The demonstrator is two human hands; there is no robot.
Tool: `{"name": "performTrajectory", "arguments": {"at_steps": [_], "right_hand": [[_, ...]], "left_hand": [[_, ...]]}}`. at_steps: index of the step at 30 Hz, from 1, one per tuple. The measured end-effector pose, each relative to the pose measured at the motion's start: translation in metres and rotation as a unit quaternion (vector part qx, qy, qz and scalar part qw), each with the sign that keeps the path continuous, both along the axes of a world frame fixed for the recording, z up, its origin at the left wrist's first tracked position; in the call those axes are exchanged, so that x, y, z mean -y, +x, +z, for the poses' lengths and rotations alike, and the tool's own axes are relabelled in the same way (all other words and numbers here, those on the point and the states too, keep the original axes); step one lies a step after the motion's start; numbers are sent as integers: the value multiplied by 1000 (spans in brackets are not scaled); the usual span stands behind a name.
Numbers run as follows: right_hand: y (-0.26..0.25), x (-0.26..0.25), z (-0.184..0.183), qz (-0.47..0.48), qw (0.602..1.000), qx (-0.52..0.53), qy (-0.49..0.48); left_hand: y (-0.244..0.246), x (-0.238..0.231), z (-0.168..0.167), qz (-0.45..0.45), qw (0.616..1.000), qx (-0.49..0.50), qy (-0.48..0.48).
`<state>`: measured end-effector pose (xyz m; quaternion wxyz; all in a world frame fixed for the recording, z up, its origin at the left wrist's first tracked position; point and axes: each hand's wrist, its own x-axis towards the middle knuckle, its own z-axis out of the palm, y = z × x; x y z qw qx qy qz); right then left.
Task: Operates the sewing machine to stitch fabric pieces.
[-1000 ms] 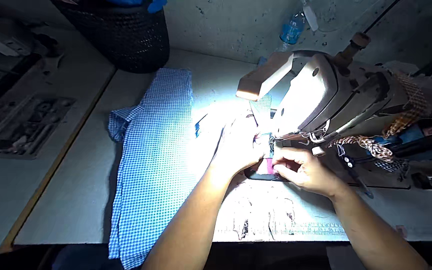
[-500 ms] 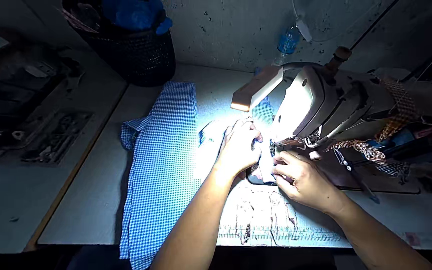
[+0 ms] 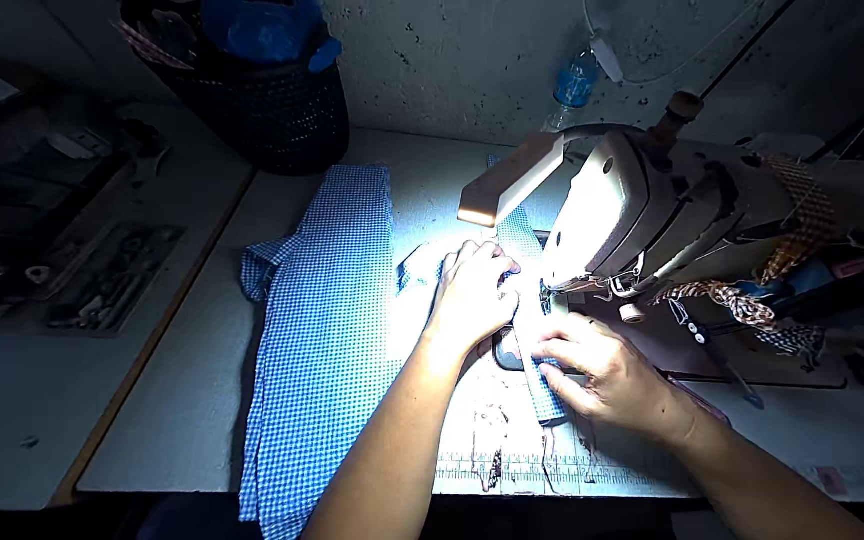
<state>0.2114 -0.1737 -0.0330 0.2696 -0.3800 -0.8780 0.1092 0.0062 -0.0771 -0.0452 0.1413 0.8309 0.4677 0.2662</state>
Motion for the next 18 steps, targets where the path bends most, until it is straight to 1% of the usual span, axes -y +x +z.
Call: {"name": "performTrajectory", "arguments": {"at_steps": [2,5,9,11,13,15,18], "right_hand": [[-1,0,-1,-32,999,39,-1],[-3,3,-3,1,998,67,7],[-6,13,1,70,996,57,-4],[-6,13,1,98,995,33,-16],[-6,11,-2,103,994,-5,-26],[-6,10,-3,61,998,-20,-3],[-9,6,-2,-27,998,38,28]], "left_hand": [[-2,2,4,13,1000,-17,6],[-5,4,7,42,999,-23,24],[-6,1,7,67,997,-6,33],[-9,0,7,56,998,-11,17],[-9,-1,4,47,999,-16,8],[-10,0,5,49,999,-22,-1],[-12,2,13,56,998,-33,-13]]}}
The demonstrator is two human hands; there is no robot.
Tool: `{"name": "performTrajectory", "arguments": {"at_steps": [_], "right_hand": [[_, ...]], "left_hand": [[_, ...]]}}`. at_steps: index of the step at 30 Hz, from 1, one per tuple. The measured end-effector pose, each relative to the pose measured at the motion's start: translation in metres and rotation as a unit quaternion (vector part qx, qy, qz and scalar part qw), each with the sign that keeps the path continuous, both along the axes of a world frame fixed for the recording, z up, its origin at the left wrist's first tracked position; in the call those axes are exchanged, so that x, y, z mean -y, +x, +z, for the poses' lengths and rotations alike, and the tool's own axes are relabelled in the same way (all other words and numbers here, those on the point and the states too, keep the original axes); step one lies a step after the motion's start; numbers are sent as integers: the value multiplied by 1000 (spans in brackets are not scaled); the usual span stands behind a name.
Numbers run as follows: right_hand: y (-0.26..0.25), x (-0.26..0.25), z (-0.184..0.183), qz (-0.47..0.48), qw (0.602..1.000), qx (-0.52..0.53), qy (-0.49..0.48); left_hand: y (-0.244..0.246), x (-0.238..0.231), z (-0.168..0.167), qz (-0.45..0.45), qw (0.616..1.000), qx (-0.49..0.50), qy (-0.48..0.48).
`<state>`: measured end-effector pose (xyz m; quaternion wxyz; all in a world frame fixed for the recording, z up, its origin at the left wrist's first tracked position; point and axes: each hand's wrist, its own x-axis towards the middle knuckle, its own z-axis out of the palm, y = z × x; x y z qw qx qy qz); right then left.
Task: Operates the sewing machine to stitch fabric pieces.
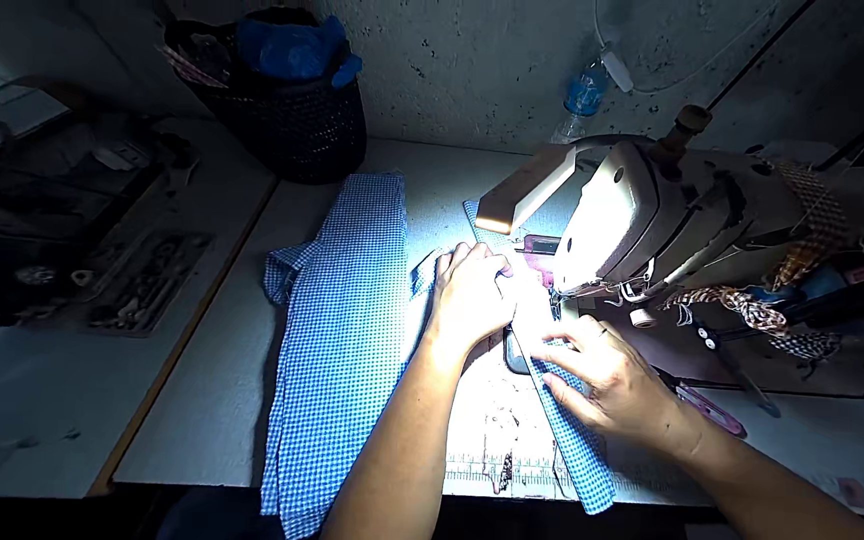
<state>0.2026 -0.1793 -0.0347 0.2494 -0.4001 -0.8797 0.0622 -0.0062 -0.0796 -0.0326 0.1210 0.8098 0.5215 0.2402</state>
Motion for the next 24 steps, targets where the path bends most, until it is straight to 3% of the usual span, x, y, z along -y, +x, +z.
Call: {"name": "performTrajectory", "arguments": {"at_steps": [3,8,14,17,20,24], "right_hand": [[2,-2,-3,-18,998,65,-5],[-3,9,2,52,997,54,18],[-3,13,-3,95,995,19,8],[-6,10,-6,72,997,-24,4],[-6,4,-7,15,1000,12,9],[-5,6,-6,36,998,36,31]], "left_hand": [[-2,-2,-1,23,1000,19,7],[-9,-10,-4,112,993,30,9],[-9,-9,-1,107,994,10,-23],[-10,-9,0,108,993,3,-39],[-11,-6,1,94,995,18,-32],[-6,-7,-3,74,996,51,-6]]}}
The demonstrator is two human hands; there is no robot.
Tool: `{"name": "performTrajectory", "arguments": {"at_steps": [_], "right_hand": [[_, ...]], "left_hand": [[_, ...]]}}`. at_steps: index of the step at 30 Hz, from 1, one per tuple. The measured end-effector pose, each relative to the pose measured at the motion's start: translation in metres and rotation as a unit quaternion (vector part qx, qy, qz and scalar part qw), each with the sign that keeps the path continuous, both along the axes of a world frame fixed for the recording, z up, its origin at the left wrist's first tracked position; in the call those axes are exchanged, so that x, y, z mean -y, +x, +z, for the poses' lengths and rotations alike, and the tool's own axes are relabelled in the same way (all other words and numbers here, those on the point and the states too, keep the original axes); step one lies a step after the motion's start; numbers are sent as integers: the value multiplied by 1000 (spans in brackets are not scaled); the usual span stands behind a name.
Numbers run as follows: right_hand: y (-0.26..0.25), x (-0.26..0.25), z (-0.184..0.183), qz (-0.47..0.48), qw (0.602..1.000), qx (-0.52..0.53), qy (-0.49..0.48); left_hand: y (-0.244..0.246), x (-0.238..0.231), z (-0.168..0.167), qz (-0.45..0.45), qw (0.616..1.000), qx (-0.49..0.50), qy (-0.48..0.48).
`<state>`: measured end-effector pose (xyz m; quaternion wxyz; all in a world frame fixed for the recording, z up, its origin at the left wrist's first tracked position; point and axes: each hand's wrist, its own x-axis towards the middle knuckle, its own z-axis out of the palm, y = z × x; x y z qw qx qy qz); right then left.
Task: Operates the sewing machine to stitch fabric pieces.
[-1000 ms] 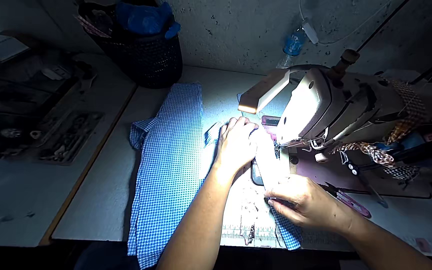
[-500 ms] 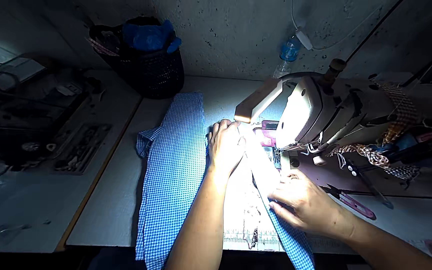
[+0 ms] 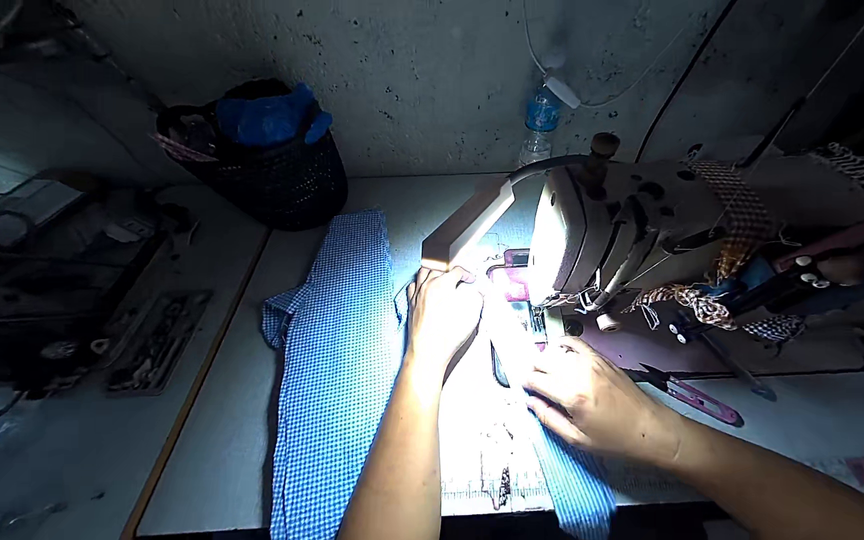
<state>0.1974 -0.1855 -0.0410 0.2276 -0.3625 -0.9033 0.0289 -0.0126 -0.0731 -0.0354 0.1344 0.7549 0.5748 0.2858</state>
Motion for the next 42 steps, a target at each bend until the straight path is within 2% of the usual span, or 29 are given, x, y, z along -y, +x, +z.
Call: {"name": "performTrajectory", "arguments": {"at_steps": [4,10,14,16,19,22,24,26,28,30,31,32,34,36,39,41,42], "right_hand": [[-2,10,3,41,999,8,-6],[-2,8,0,59,998,-30,-13],[-7,6,0,72,996,-46,-20],[-8,6,0,70,997,-42,-9],[-6,6,0,76,997,-32,-2],[-1,4,2,59,997,-52,-12],[5,3,8,-28,996,-69,-41],[12,-5,14,-139,978,-131,-79],[18,-16,18,-222,953,-144,-150],[17,-28,22,-262,921,-119,-262],[14,-34,19,-269,911,-124,-286],[10,-38,15,-274,907,-127,-295],[6,-42,9,-279,911,-131,-272],[6,-41,10,-265,916,-135,-270],[12,-39,15,-244,918,-119,-290],[18,-41,20,-262,904,-98,-323],[20,-44,21,-269,889,-95,-357]], "left_hand": [[2,-1,-5,-31,999,16,-9],[3,-2,-6,-60,998,-12,-17],[-4,-8,-5,-18,999,-47,-15],[-9,-16,-7,27,998,-49,15],[-6,-11,-4,67,991,-25,117],[7,28,35,54,985,34,158],[6,75,60,-22,991,64,115],[-9,130,66,-167,975,150,6],[-30,176,55,-317,900,245,-171],[-50,204,25,-372,808,322,-324],[-61,213,5,-356,788,350,-361],[-71,221,-14,-313,792,365,-375],[-84,237,-45,-171,833,364,-380],[-88,244,-61,-32,857,320,-402],[-87,234,-77,47,857,272,-434],[-73,225,-70,176,889,117,-407],[-69,217,-70,193,887,-7,-418]]}}
